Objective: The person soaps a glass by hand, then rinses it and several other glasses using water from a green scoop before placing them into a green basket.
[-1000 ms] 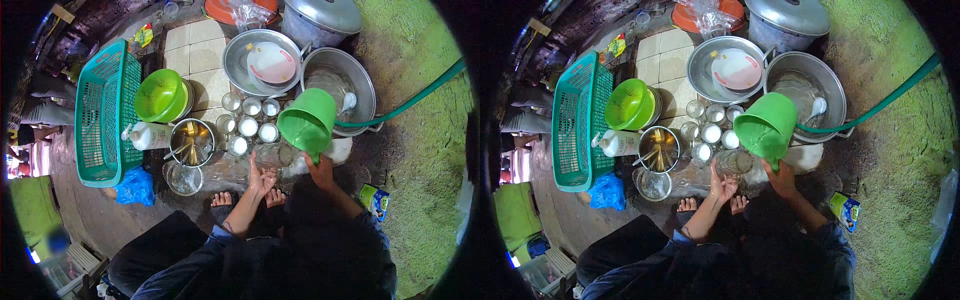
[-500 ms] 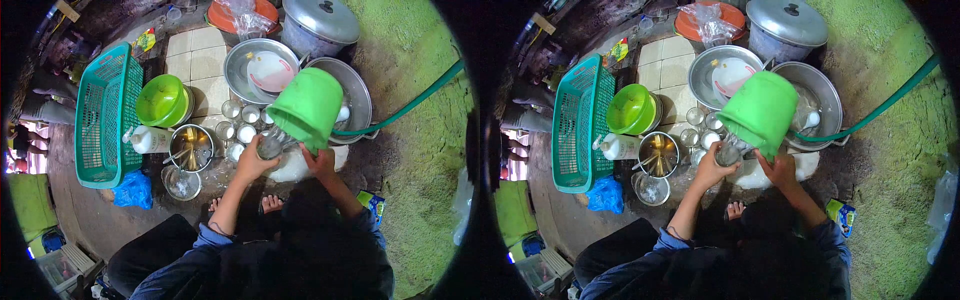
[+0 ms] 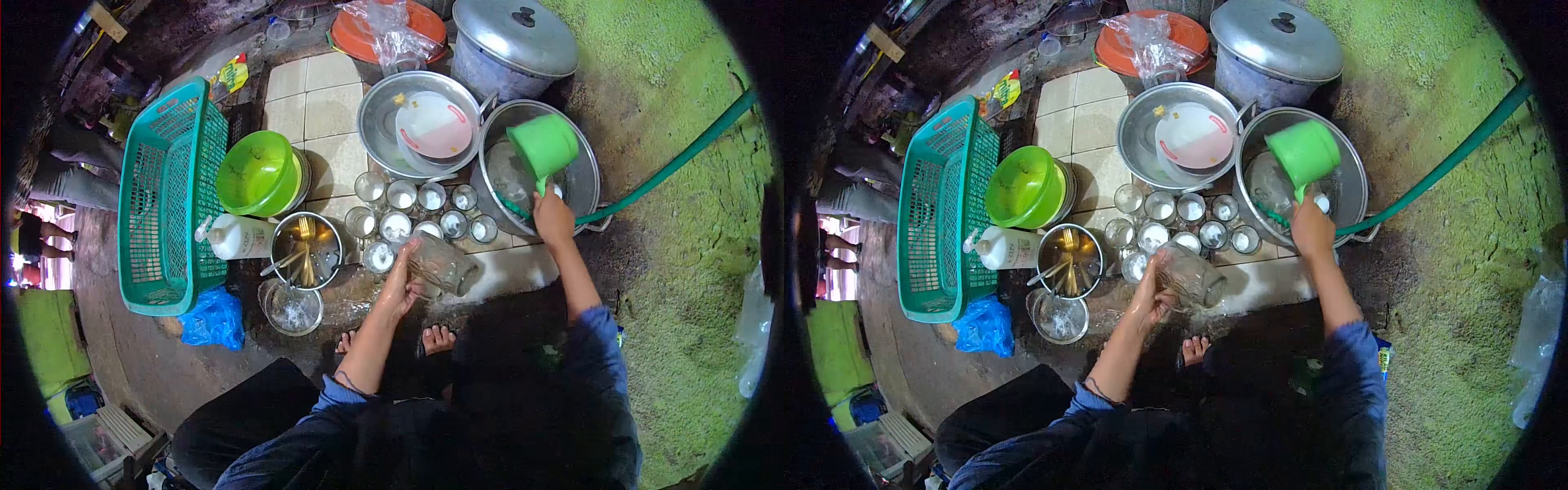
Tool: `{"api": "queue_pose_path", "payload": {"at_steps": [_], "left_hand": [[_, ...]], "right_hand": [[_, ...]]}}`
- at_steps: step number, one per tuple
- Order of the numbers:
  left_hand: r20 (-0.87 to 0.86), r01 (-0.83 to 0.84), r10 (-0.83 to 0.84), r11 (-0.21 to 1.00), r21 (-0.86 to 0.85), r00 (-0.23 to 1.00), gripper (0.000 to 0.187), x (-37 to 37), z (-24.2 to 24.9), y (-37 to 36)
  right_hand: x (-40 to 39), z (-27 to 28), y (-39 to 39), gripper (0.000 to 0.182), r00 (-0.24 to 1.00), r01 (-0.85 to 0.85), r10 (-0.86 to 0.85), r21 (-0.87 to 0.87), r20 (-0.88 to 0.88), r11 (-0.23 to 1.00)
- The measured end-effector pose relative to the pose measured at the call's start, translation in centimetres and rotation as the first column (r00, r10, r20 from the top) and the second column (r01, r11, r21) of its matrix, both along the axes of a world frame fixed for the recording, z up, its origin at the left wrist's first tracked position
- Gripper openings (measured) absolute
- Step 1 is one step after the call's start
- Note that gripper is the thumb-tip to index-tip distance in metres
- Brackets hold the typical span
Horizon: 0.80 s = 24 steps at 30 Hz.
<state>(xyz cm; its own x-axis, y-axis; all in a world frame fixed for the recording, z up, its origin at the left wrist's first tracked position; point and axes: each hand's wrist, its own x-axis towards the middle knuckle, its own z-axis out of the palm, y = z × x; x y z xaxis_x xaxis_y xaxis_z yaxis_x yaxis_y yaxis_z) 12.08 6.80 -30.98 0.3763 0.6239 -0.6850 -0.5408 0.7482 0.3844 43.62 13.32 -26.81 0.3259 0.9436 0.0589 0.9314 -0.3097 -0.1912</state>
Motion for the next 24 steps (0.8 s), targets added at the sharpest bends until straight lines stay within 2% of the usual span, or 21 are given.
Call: {"api": "queue_pose_path", "payload": {"at_steps": [1,2,3,4,5,7,8,9,10,11,13,14,15,16,17,18,19,21,22,23,24], "left_hand": [[-0.001,0.000,0.000,1.000,0.000,1.000,0.058,0.1,0.4,-0.1],[0.138,-0.007,0.021,0.995,-0.103,0.990,0.058,0.2,0.5,-0.3],[0.271,0.000,0.057,0.978,-0.206,0.961,0.059,0.3,0.8,-0.5],[0.220,-0.059,0.114,0.969,-0.241,0.969,0.059,0.9,1.9,-0.3],[0.218,-0.061,0.115,0.969,-0.241,0.969,0.059,0.9,2.2,-0.1],[0.252,-0.026,0.092,0.967,-0.254,0.963,0.056,0.8,2.4,0.3],[0.250,-0.025,0.091,0.967,-0.254,0.964,0.056,0.6,1.9,0.3],[0.289,-0.021,0.104,0.960,-0.278,0.952,0.055,0.4,1.0,0.4],[0.326,-0.015,0.117,0.954,-0.300,0.938,0.054,0.3,0.9,0.5],[0.325,-0.013,0.115,0.954,-0.301,0.939,0.054,0.3,1.0,0.5],[0.056,0.045,-0.042,0.997,-0.058,0.998,0.054,0.6,2.4,0.8],[0.061,0.041,-0.037,0.997,-0.059,0.997,0.054,0.7,2.5,0.9],[-0.131,0.133,-0.112,0.977,0.165,0.985,0.056,0.9,2.5,1.0],[-0.329,0.253,-0.132,0.898,0.360,0.935,0.058,1.2,2.6,1.2],[-0.516,0.393,-0.096,0.768,0.506,0.851,0.062,1.4,2.7,1.5],[-0.504,0.404,-0.085,0.718,0.567,0.860,0.071,1.8,2.7,1.6],[-0.500,0.395,-0.077,0.719,0.572,0.863,0.071,2.1,3.6,1.7],[-0.832,0.723,0.050,0.467,0.509,0.553,0.079,2.7,6.0,1.9],[-0.829,0.739,-0.014,0.462,0.491,0.559,0.083,2.9,7.2,2.1],[-0.829,0.738,-0.008,0.461,0.493,0.559,0.083,3.3,7.4,2.1],[-0.871,0.775,0.057,0.430,0.462,0.487,0.083,3.6,7.5,2.0]], "right_hand": [[1.9,-1.9,0.5,0.036,0.993,-0.011,0.021,-0.087,0.115,0.996],[3.5,-3.8,0.9,0.036,0.993,-0.012,0.022,-0.087,0.114,0.996],[4.9,-5.7,1.3,0.036,0.988,-0.091,0.122,-0.284,0.095,0.955],[5.1,-6.2,1.6,0.037,0.975,-0.167,0.217,-0.468,0.054,0.868],[5.4,-6.5,1.9,0.037,0.975,-0.168,0.217,-0.468,0.052,0.868],[4.7,-4.1,2.2,0.039,0.947,-0.274,0.153,-0.460,-0.282,0.845],[4.0,-2.7,1.5,0.038,0.733,-0.136,-0.223,-0.461,-0.642,0.877],[3.7,-1.8,0.6,0.038,0.733,-0.135,-0.225,-0.461,-0.642,0.877],[3.4,-1.0,-0.2,0.037,0.481,-0.059,-0.347,-0.425,-0.805,0.903],[3.0,-0.3,-1.2,0.038,0.178,0.027,-0.408,-0.410,-0.895,0.912],[0.6,2.6,-3.8,0.038,0.197,0.081,-0.361,-0.351,-0.912,0.933],[-0.7,3.3,-5.0,0.037,0.220,0.128,-0.311,-0.289,-0.925,0.949],[-1.5,3.1,-5.9,0.037,0.228,0.122,-0.308,-0.287,-0.924,0.950],[-2.1,2.8,-6.6,0.037,0.240,0.154,-0.254,-0.221,-0.937,0.963],[-2.9,2.7,-7.0,0.037,0.253,0.182,-0.197,-0.153,-0.947,0.971],[-4.1,3.9,-7.1,0.036,0.277,0.198,-0.204,-0.151,-0.939,0.968],[-4.7,4.0,-7.2,0.036,0.283,0.191,-0.197,-0.147,-0.939,0.971],[-5.6,4.1,-7.1,0.031,0.423,0.141,-0.070,-0.011,-0.903,0.990],[-5.8,4.4,-7.1,0.027,0.453,0.126,-0.061,-0.004,-0.889,0.992],[-6.0,4.2,-7.2,0.027,0.454,0.124,-0.055,0.002,-0.889,0.992],[-6.2,4.0,-7.2,0.027,0.566,0.083,0.010,0.069,-0.824,0.994]]}}
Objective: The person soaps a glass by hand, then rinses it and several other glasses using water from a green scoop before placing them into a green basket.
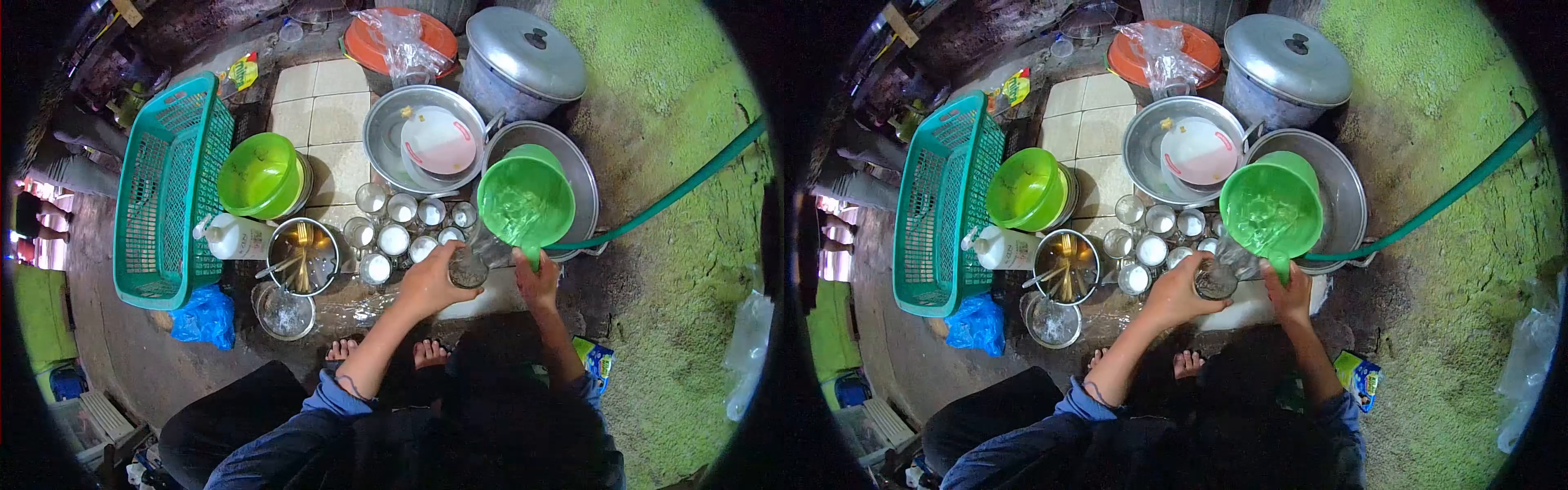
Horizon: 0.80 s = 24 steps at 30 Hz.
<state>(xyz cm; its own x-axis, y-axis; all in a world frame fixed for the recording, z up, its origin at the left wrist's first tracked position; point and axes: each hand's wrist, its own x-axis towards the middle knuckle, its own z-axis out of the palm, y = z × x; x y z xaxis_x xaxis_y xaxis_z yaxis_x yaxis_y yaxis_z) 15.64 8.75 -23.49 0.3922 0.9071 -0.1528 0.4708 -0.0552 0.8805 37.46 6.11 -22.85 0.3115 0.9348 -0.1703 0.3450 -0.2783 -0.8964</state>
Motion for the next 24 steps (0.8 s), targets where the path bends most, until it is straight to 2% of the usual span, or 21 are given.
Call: {"api": "queue_pose_path", "payload": {"at_steps": [1,2,4,5,7,11,15,17,18,20,21,22,23,24], "left_hand": [[-0.085,-0.002,0.008,0.997,0.072,0.996,0.082,0.2,0.0,-0.1],[-0.086,0.010,-0.006,0.999,0.052,0.996,0.083,0.3,-0.4,0.0],[-0.149,0.012,0.001,0.996,0.088,0.989,0.082,0.3,-1.2,0.0],[-0.210,0.017,0.009,0.992,0.122,0.978,0.081,0.3,-1.5,0.0],[-0.226,0.004,0.021,0.994,0.109,0.974,0.081,0.0,-0.8,0.2],[-0.239,-0.045,0.062,0.996,0.075,0.969,0.080,-0.7,0.3,0.5],[-0.152,-0.093,0.101,0.994,0.064,0.983,0.079,-1.2,-2.1,0.2],[-0.042,-0.242,0.239,0.964,-0.112,0.970,0.074,-1.3,-3.0,0.2],[-0.042,-0.242,0.239,0.963,-0.115,0.970,0.074,-1.2,-3.3,0.1],[0.199,-0.259,0.428,0.791,-0.555,0.882,0.065,-0.9,-3.6,0.1],[0.200,-0.258,0.429,0.790,-0.557,0.881,0.065,-0.6,-5.1,-0.3],[0.358,-0.191,0.543,0.712,-0.675,0.760,0.061,-0.2,-7.4,-1.0],[0.472,-0.088,0.652,0.636,-0.767,0.593,0.057,0.1,-8.7,-1.4],[0.382,-0.012,0.711,0.481,-0.877,0.590,0.051,-0.1,-6.9,-1.4]], "right_hand": [[-0.2,-0.1,0.1,0.027,0.991,-0.038,0.031,0.051,0.131,0.998],[-0.4,0.0,0.1,0.027,0.991,-0.039,0.032,0.053,0.129,0.998],[-1.1,1.0,0.3,0.027,0.910,-0.144,0.060,0.177,0.410,0.974],[-1.1,0.8,0.4,0.027,0.910,-0.146,0.062,0.177,0.410,0.973],[-1.3,0.4,0.6,0.026,0.883,-0.221,0.048,0.322,0.468,0.921],[-1.3,1.0,0.3,0.022,0.876,-0.210,0.079,0.229,0.476,0.951],[-0.5,-0.4,-0.1,0.018,0.861,-0.216,0.033,0.306,0.508,0.927],[-0.7,-0.8,-0.5,0.017,0.851,-0.216,0.019,0.315,0.525,0.924],[-1.4,-0.3,-0.6,0.016,0.832,-0.270,0.017,0.377,0.555,0.886],[-1.8,-0.7,-1.0,0.015,0.811,-0.326,0.014,0.431,0.585,0.841],[-1.8,-1.9,-1.6,0.015,0.927,-0.208,0.066,0.360,0.370,0.910],[-1.7,-2.5,-2.0,0.014,0.989,-0.109,0.079,0.252,0.128,0.961],[-1.8,-2.5,-2.2,0.014,0.988,-0.108,0.077,0.251,0.130,0.962],[-1.9,-2.5,-2.4,0.016,0.947,-0.203,0.106,0.311,0.302,0.928]]}}
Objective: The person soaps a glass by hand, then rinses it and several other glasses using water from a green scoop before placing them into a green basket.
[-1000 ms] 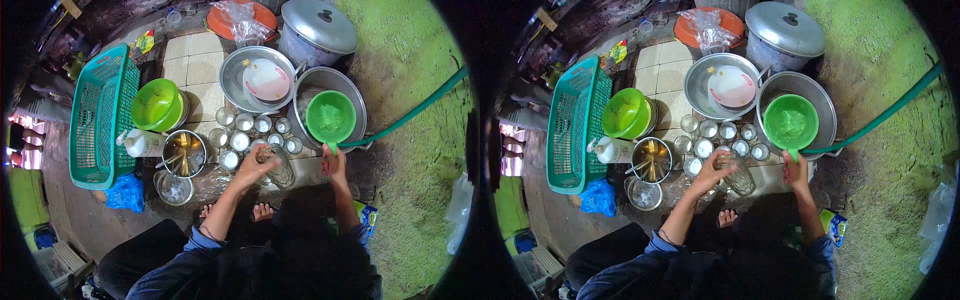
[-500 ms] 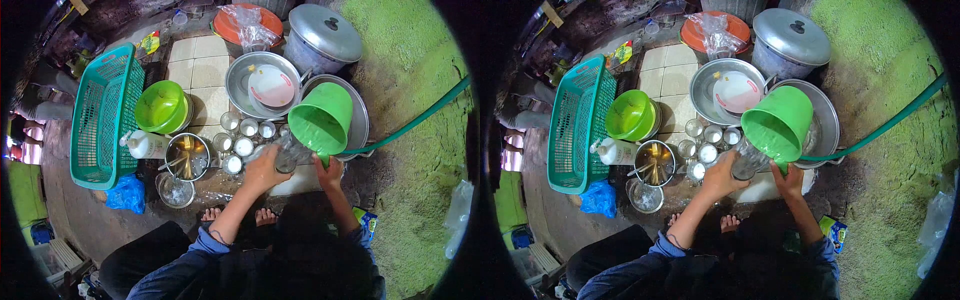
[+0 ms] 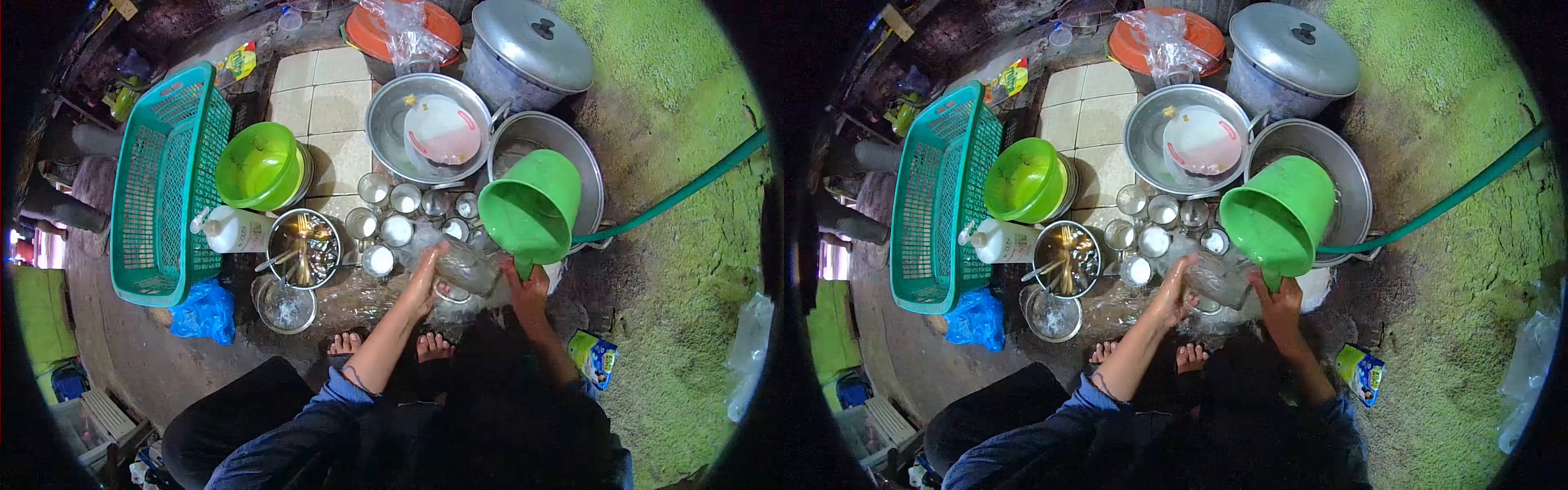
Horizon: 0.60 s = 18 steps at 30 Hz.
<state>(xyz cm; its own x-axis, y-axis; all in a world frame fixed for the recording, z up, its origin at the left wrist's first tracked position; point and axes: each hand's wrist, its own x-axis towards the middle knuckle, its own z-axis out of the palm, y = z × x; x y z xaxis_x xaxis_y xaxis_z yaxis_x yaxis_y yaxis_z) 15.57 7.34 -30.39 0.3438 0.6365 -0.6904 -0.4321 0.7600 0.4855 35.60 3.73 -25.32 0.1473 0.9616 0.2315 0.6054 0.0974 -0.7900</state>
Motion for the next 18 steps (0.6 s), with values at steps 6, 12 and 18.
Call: {"api": "queue_pose_path", "payload": {"at_steps": [6,12,18], "left_hand": [[0.377,-0.081,0.153,0.977,-0.199,0.914,0.052,1.1,0.3,-0.6],[0.672,0.000,0.119,0.985,-0.174,0.731,0.053,1.0,0.7,-1.0],[0.335,0.423,-0.490,0.870,0.255,0.805,0.057,-4.5,2.6,2.7]], "right_hand": [[-0.2,0.1,-0.5,0.033,0.994,-0.107,0.107,-0.005,0.028,0.994],[-1.3,3.8,0.6,0.042,0.983,-0.071,0.038,-0.185,-0.178,0.980],[0.6,5.0,1.5,0.043,0.840,-0.183,-0.032,-0.339,-0.541,0.923]]}}
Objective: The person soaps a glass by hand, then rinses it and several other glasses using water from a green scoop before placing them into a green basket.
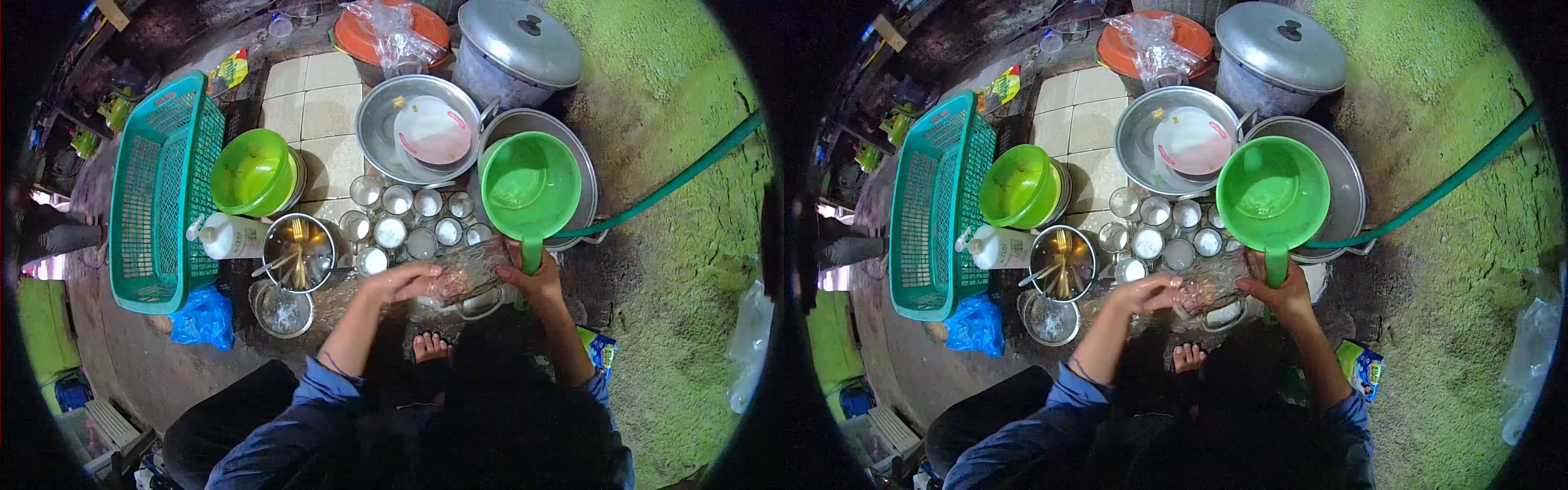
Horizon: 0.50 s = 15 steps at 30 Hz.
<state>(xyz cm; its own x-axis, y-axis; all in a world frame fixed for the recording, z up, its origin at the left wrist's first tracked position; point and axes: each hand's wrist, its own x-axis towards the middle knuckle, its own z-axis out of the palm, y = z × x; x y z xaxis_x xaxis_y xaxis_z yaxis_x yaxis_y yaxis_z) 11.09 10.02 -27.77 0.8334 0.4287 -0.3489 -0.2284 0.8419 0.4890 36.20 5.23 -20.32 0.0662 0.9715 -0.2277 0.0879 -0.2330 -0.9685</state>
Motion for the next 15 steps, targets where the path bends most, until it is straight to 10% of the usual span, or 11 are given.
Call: {"api": "queue_pose_path", "payload": {"at_steps": [3,5,9,11,13,15], "left_hand": [[-0.133,0.403,-0.381,0.879,0.254,0.915,0.058,0.4,0.8,3.7],[-0.301,0.692,-0.649,0.507,0.514,0.699,0.056,1.9,2.4,5.0],[-0.343,0.450,-0.291,0.585,0.674,0.893,0.081,-0.6,7.3,2.5],[-0.438,0.531,-0.303,0.548,0.646,0.846,0.086,-3.1,11.1,1.9],[-0.550,0.605,-0.292,0.567,0.559,0.782,0.090,-6.4,12.0,0.9],[-0.604,0.557,-0.169,0.628,0.543,0.779,0.082,-10.7,14.5,0.2]], "right_hand": [[-1.5,2.2,-0.5,0.046,0.998,-0.058,0.058,0.015,-0.016,0.998],[-2.2,2.9,-0.8,0.047,0.995,-0.102,0.101,0.038,0.006,0.994],[-3.9,3.7,-1.2,0.042,0.940,-0.196,0.182,0.022,0.288,0.980],[-5.2,3.5,-1.7,0.033,0.948,-0.299,0.277,-0.143,-0.154,0.943],[-6.9,5.0,-1.7,0.031,0.919,-0.386,0.391,-0.088,0.048,0.918],[-8.0,3.8,-2.3,0.029,0.883,-0.291,0.281,0.031,-0.377,0.956]]}}
